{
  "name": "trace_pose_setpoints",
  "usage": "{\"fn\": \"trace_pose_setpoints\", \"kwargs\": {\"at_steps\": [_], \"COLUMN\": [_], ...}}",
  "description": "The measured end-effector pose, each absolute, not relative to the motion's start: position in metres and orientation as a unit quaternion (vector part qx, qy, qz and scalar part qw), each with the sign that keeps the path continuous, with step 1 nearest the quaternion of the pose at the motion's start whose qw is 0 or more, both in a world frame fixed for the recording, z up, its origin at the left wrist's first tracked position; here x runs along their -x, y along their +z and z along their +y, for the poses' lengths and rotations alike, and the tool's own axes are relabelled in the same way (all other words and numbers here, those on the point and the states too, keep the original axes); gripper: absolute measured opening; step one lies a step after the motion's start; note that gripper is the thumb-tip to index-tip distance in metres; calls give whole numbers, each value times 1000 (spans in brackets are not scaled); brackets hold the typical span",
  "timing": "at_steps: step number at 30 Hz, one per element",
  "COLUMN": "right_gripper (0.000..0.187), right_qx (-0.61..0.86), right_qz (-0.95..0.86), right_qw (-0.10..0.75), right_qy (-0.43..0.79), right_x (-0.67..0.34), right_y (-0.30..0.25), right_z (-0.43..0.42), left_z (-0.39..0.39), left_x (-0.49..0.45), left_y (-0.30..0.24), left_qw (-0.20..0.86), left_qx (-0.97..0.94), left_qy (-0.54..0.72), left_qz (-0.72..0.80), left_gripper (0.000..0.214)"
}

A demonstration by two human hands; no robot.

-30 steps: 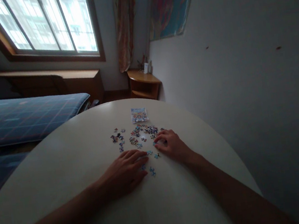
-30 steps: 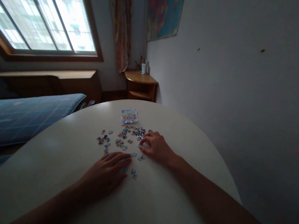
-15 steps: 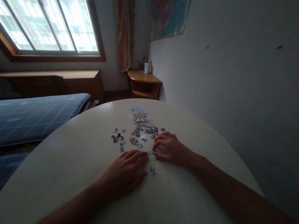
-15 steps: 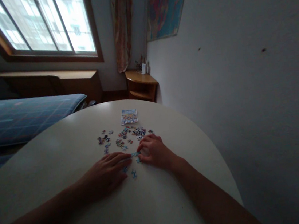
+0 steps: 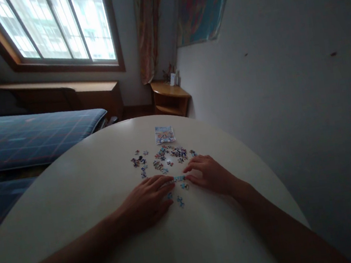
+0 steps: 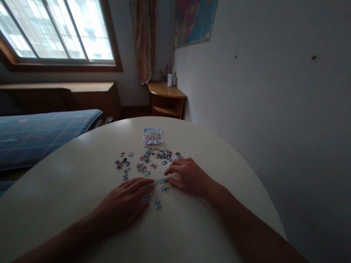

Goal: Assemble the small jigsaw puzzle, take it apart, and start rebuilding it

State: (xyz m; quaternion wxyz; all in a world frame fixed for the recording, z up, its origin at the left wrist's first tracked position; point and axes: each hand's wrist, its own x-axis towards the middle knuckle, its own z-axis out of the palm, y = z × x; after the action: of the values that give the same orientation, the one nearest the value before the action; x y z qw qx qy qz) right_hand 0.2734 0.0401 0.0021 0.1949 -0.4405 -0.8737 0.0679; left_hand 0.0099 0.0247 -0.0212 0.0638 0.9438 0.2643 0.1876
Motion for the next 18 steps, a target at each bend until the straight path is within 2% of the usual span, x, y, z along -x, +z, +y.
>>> {"fn": "trace_pose_setpoints", "kwargs": {"at_steps": [6, 18], "right_gripper": [17, 6], "right_qx": [391, 404], "right_qz": [-897, -884], "right_qw": [179, 162], "right_qy": [100, 169], "right_x": [-275, -273], "right_y": [4, 7], "right_z": [37, 40], "left_z": [23, 26], "left_x": [-10, -8], "left_y": [-18, -28], "left_qw": [63, 62], "left_qx": [-943, -950], "left_qy": [192, 159], "left_qz": [266, 260], "left_gripper": [29, 46]}}
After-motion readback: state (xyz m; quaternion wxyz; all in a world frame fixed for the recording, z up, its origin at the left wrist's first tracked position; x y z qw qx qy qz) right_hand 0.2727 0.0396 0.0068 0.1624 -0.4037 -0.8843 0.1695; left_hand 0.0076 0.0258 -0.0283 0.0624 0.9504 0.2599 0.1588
